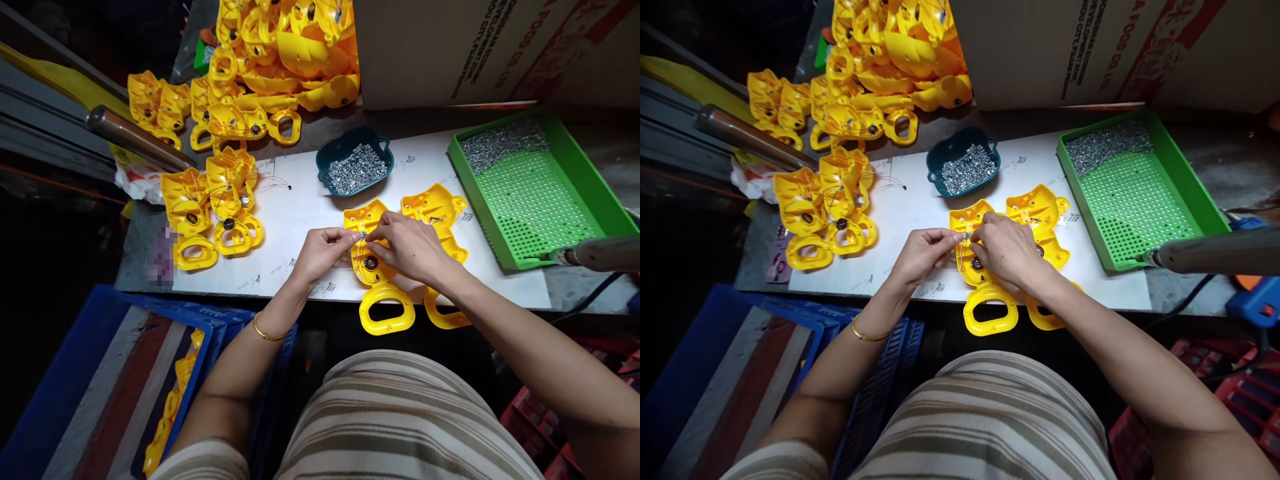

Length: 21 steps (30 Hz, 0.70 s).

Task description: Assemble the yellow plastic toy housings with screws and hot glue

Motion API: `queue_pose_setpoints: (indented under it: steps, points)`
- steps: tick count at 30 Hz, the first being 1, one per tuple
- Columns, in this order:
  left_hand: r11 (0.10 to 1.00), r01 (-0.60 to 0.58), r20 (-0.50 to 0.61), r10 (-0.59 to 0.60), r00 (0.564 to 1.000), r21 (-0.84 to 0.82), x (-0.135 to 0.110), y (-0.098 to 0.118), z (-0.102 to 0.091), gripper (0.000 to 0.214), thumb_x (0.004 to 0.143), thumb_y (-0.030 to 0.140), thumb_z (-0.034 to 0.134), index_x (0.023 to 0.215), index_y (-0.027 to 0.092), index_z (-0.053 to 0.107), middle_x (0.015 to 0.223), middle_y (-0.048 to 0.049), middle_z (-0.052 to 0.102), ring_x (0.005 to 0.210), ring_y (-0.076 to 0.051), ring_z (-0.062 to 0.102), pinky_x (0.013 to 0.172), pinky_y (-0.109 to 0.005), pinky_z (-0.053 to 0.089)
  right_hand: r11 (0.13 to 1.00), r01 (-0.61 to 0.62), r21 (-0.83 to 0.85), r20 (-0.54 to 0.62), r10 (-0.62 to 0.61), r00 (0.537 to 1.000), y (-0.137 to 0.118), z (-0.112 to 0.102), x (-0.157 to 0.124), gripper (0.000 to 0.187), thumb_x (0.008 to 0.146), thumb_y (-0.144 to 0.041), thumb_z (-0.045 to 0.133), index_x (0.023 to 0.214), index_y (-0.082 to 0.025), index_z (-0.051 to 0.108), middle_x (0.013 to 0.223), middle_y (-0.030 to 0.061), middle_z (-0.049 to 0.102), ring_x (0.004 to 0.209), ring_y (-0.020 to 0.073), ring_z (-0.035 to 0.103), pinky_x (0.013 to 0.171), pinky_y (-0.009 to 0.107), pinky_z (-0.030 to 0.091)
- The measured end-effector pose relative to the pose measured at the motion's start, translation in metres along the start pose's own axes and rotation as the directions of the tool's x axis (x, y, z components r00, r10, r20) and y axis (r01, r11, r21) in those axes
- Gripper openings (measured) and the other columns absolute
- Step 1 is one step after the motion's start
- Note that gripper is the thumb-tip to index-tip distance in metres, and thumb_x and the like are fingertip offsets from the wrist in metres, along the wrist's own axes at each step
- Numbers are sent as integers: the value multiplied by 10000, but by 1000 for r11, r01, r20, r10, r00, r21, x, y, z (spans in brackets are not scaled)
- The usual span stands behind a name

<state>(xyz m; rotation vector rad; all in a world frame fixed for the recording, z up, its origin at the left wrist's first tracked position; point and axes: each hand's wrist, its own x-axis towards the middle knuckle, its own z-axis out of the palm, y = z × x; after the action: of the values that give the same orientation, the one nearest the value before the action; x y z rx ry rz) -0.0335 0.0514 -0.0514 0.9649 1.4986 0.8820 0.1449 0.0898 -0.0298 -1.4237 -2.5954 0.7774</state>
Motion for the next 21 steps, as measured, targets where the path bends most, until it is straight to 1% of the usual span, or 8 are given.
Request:
queue_pose_setpoints:
  steps: [2,4,7,9,13,17,19,21]
  points:
    - [1000,-5,10,5,1000,22,-1,-1,1,422,621,534,807,736,135,728,564,32,540,419,-26,333,383,-179,217,997,-11,75,-36,14,999,0,2,1,232,885,-312,533,981,-255,737,967,53,641,807,188,577,573,283,254]
    - [998,-34,22,32,999,53,-2,-3,1,431,650,556,781,738,137,730,581,24,561,441,-36,363,405,-184,258,987,-22,161,-62,32,998,0,3,3,237,878,-297,532,995,-262,736,977,46,643,792,174,569,599,282,292]
    - [994,-80,21,79,997,80,-3,-5,2,451,665,588,758,742,145,729,619,6,607,501,-62,435,456,-190,332,966,-14,258,-44,26,999,1,4,4,237,869,-296,537,983,-241,737,946,48,640,767,162,559,632,286,331]
    - [992,-94,16,93,996,82,-3,-5,3,462,666,603,749,742,147,727,633,0,620,532,-74,466,479,-193,361,961,-18,276,-35,28,999,1,4,4,219,867,-298,552,962,-218,733,929,48,637,745,155,550,637,286,336]
    - [991,-92,39,88,995,102,-6,-5,3,460,697,599,723,745,142,720,664,-11,635,563,-85,497,522,-201,397,967,-22,254,-63,40,997,3,3,5,206,880,-317,552,914,-195,715,915,43,633,735,153,543,625,286,326]
    - [967,-94,104,70,992,239,-10,-11,1,365,743,500,725,750,136,707,655,-16,632,540,-82,487,517,-202,385,991,-30,127,-129,47,991,6,-2,2,244,913,-321,483,933,-188,686,960,65,631,786,180,554,583,291,281]
    - [920,-180,141,138,980,349,-13,-16,-1,291,760,439,725,748,148,702,663,-13,630,538,-82,483,509,-200,372,999,-40,30,-163,44,986,7,-5,0,265,923,-314,442,960,-189,673,987,86,624,848,211,557,555,292,245]
    - [826,-305,187,245,951,474,-16,-19,-4,195,784,362,714,760,169,705,713,-13,642,578,-89,512,537,-202,385,998,-38,-41,-173,30,984,8,-9,-1,272,918,-304,427,953,-185,669,1001,103,620,925,242,554,545,293,224]
